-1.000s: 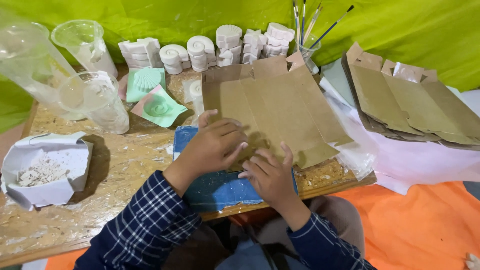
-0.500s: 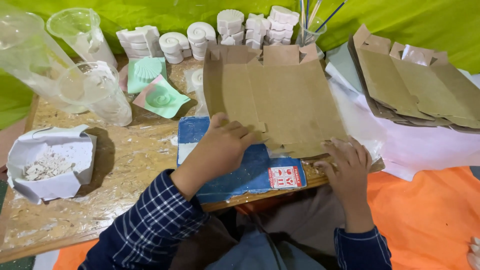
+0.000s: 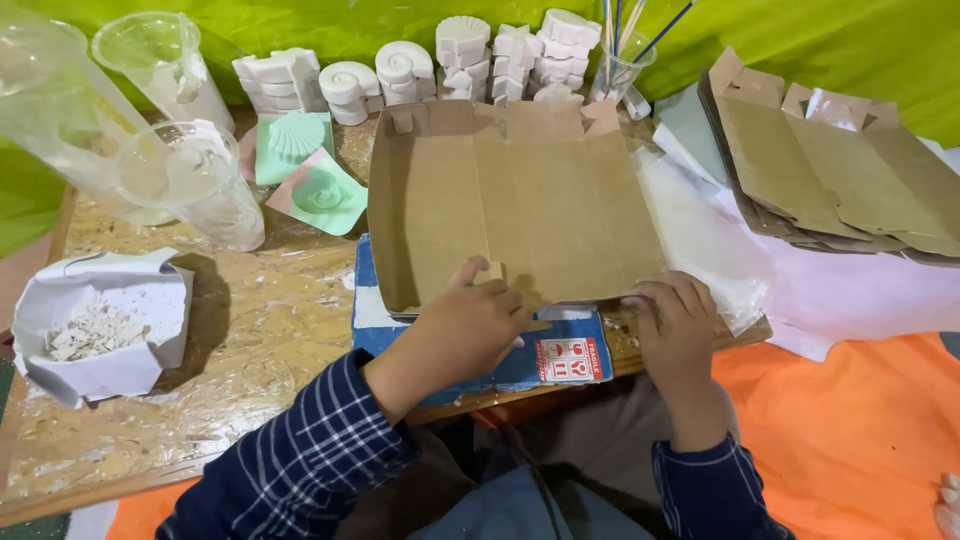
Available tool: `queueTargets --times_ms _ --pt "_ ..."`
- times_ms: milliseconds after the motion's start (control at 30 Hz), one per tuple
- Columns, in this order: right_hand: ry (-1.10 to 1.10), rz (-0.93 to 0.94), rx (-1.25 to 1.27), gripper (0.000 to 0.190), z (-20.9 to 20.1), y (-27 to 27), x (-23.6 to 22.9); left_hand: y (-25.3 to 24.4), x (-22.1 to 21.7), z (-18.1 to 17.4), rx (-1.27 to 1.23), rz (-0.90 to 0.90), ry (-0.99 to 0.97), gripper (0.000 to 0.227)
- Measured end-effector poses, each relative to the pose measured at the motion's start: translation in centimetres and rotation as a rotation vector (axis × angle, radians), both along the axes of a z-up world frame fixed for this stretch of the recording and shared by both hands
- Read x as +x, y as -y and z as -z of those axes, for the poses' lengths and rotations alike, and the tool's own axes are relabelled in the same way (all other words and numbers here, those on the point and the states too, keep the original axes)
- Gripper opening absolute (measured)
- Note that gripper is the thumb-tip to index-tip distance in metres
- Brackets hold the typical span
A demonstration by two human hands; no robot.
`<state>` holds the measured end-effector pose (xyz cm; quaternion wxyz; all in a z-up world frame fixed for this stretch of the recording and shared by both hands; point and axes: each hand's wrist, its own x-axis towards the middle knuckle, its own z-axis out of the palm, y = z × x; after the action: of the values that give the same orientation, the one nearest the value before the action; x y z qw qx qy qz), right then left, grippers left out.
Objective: The person packages several white star-shaped plaster crafts by placing them into individual plastic bags and then into a cardboard container, which they fold into shape.
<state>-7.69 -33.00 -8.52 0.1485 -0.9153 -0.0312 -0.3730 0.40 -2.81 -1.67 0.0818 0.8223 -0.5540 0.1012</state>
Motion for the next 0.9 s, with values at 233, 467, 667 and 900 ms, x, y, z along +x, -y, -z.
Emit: queueTargets --times_ms 233,467,667,900 --pt "-0.016 -0.105 0.076 0.026 -0.8 -4.2 1.9 0.0 -0.5 -1.9 -0.078 -0.052 -0.055 0.039" --pt "-0.02 -0.18 0.025 0.033 -0.7 -3.2 1.2 2.9 0.2 0.0 -0.363 -0.074 0.192 0.035" --pt "-0.164 -0.125 0.098 0.021 1.2 1.1 0.6 6.4 1.0 0.2 -0.047 -0.103 -0.019 0.021" --pt "-0.115 -0.128 0.194 0.003 -1.1 0.0 0.3 5.5 2.3 -0.6 -0.272 -0.158 -0.524 0.025"
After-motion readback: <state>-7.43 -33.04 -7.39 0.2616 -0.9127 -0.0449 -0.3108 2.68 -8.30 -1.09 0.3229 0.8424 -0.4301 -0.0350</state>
